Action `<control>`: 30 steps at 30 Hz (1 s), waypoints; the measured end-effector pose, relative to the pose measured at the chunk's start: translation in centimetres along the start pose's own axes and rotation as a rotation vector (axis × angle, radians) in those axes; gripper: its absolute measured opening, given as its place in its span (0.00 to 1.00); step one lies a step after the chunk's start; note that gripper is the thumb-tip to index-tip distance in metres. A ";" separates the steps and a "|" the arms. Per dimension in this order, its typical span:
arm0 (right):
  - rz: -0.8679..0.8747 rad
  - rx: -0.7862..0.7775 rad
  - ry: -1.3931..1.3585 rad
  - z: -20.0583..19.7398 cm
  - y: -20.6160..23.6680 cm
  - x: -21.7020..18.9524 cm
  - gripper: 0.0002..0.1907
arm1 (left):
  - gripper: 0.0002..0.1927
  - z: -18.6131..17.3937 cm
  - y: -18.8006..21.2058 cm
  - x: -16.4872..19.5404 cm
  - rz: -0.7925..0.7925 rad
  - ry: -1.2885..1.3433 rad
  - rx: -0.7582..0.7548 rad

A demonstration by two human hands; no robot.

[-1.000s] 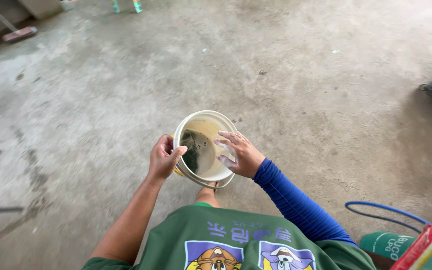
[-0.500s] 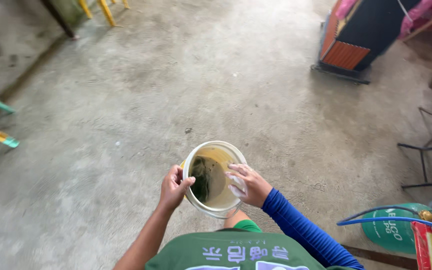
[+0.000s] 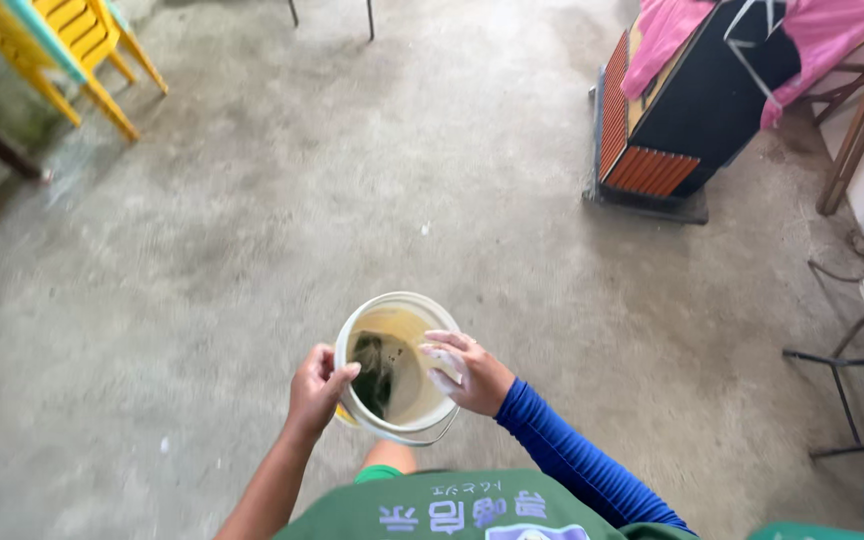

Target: The person scrubs a white folding table with a green sponge and soapy water, repeatedly rinsing the sponge in a bucket. They move the bucket and continue scrubbing different sections of the table surface, then carry the bucket and sponge outside to scrub another white table on a gravel surface.

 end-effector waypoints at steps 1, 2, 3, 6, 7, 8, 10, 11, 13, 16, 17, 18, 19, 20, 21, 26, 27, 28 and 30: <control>-0.005 -0.007 -0.030 -0.7 -3.1 1.6 0.19 | 0.13 -0.1 -3.2 -0.2 0.002 0.029 0.017; -0.007 -0.031 -0.061 -1.3 -6.4 3.2 0.19 | 0.12 -0.3 -6.5 -0.6 -0.009 0.065 0.044; -0.026 -0.046 -0.050 -1.8 -9.6 4.7 0.19 | 0.12 -0.5 -9.9 -1.0 -0.025 0.104 0.073; -0.077 -0.049 0.016 -3.7 -19.5 9.8 0.20 | 0.10 -0.2 -20.6 -2.3 -0.087 0.197 0.112; -0.082 -0.053 0.056 -4.3 -22.7 11.7 0.19 | 0.10 0.2 -24.5 -2.5 -0.086 0.201 0.094; -0.085 -0.063 0.092 -5.0 -25.8 13.8 0.19 | 0.10 0.8 -28.5 -2.6 -0.091 0.204 0.081; 0.007 -0.026 0.024 -7.2 -31.4 18.8 0.18 | 0.10 2.4 -36.7 -2.4 -0.073 0.198 0.037; 0.038 0.007 0.005 -8.6 -33.8 21.3 0.18 | 0.10 3.4 -40.8 -2.0 -0.032 0.195 0.006; 0.128 0.054 0.050 -11.3 -37.9 26.8 0.19 | 0.10 5.6 -48.8 -1.6 -0.015 0.200 -0.038; 0.243 0.134 0.080 -15.9 -42.3 35.0 0.19 | 0.10 9.2 -59.9 -1.4 -0.041 0.204 -0.102; 0.261 0.178 0.088 -17.5 -43.2 37.6 0.18 | 0.10 10.4 -63.5 -1.1 -0.021 0.200 -0.117; 0.299 0.210 0.121 -19.1 -43.9 40.4 0.19 | 0.10 11.8 -66.9 -1.0 -0.005 0.195 -0.130; 0.348 0.234 0.150 -20.7 -44.4 43.2 0.19 | 0.10 13.3 -70.2 -0.9 0.008 0.199 -0.156; 0.386 0.268 0.176 -22.3 -44.8 45.9 0.18 | 0.10 14.9 -73.4 -0.9 0.007 0.207 -0.178; 0.423 0.295 0.205 -23.9 -45.2 48.7 0.18 | 0.10 16.6 -76.7 -1.0 0.005 0.219 -0.194; 0.483 0.417 0.186 -32.1 -51.1 62.2 0.17 | 0.10 24.6 -94.4 -1.2 -0.030 0.232 -0.247; 0.552 0.451 0.153 -34.0 -52.9 65.3 0.16 | 0.10 25.9 -98.0 -1.1 -0.022 0.207 -0.244; 0.599 0.496 0.127 -36.0 -55.0 68.1 0.15 | 0.11 27.1 -101.5 -0.9 -0.010 0.201 -0.234; 0.457 0.507 0.173 -39.6 -61.3 71.7 0.16 | 0.12 29.3 -108.3 -0.4 0.020 0.180 -0.222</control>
Point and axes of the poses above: each hand's wrist, its own y-axis away from the middle knuckle, its own z-axis out of the palm, x = y × z, the point moved 8 cm from there along -y, towards the middle knuckle, and after that the axes turned 5 degrees about z, right-handed, at the moved point
